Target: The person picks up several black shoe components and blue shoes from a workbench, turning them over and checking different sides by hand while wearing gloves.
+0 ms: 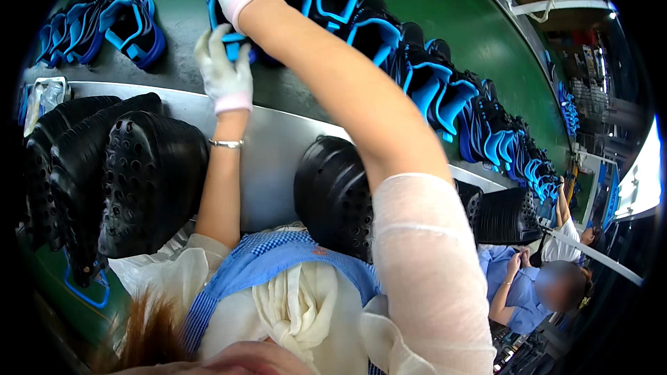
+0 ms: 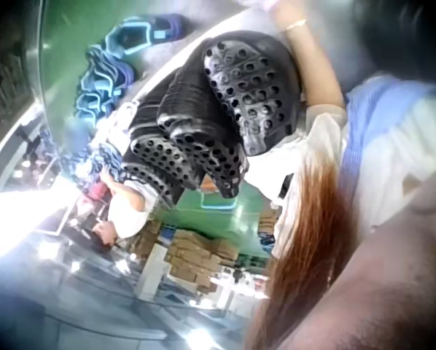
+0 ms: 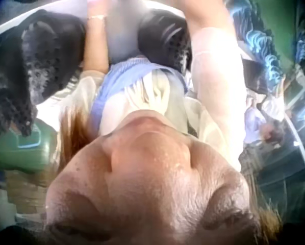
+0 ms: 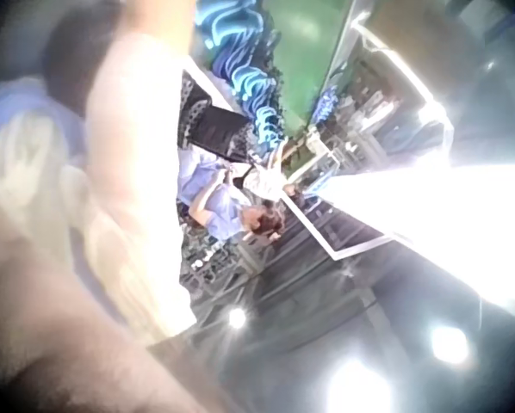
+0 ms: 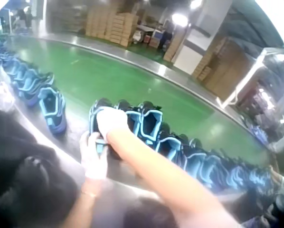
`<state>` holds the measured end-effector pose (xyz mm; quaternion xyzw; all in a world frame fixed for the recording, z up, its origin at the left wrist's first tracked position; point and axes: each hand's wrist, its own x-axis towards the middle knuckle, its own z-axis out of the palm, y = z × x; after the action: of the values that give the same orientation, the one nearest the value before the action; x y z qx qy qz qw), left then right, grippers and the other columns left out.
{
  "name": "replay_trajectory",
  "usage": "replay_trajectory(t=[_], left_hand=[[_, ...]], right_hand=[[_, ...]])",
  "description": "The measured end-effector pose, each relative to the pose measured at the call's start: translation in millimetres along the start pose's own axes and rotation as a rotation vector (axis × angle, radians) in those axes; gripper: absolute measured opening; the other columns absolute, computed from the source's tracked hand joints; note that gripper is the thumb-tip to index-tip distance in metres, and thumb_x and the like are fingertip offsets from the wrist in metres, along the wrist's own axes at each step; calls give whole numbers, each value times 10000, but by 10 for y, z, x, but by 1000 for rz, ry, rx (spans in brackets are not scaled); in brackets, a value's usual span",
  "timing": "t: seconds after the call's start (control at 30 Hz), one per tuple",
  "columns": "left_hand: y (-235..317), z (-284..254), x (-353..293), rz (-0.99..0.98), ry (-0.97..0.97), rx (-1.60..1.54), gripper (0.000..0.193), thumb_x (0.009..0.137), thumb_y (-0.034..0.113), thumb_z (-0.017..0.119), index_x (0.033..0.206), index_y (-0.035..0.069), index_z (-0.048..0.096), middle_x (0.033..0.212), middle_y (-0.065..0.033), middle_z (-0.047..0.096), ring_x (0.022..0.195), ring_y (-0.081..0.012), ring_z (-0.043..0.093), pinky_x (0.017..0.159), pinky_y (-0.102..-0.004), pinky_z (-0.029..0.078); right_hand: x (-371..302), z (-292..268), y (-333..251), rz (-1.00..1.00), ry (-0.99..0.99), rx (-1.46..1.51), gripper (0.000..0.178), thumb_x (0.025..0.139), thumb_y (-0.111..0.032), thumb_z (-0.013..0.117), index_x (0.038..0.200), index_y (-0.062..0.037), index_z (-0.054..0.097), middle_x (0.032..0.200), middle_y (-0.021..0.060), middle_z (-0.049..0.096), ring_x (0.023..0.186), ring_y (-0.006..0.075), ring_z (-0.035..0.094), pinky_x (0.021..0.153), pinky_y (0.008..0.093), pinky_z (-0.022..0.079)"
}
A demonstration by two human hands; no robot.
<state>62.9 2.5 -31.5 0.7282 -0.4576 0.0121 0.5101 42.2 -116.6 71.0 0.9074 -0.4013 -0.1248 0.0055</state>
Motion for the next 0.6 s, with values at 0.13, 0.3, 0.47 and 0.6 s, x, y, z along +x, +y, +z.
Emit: replay_trajectory(t=[0.13,0.3,0.47,0.6], left_hand=[[70,-26,120,-90,72,246,591,732,208,756,1267,164,509,1246,-143,481,1126,-349,491,925,-430,448],[482,7,9,243,-26,-97,421,744,265,745,1129,142,627,1177,-146,534,1051,-329,534,908,-425,451],[173,193,121,194,-236,43,289,764,300,715,985,119,674,1214,-159,544,1037,-346,570,883,-393,482],[453,217,-179,198,-372,-32,248,754,322,723,926,146,694,1164,-148,562,985,-330,596,822,-385,497]], right_hand=[[-654,-371,275,0,39,-107,195,809,-188,595,943,-92,700,954,130,697,890,292,677,726,402,544],[-1015,72,967,150,-181,34,390,841,-379,586,1028,-41,644,963,164,679,891,327,661,773,441,530],[-1061,385,924,31,-20,-108,204,870,-201,547,939,-83,699,907,115,698,855,279,679,725,366,542],[-1554,235,1311,86,-68,-39,266,880,-284,528,924,-73,682,929,160,691,873,328,670,727,442,533]])
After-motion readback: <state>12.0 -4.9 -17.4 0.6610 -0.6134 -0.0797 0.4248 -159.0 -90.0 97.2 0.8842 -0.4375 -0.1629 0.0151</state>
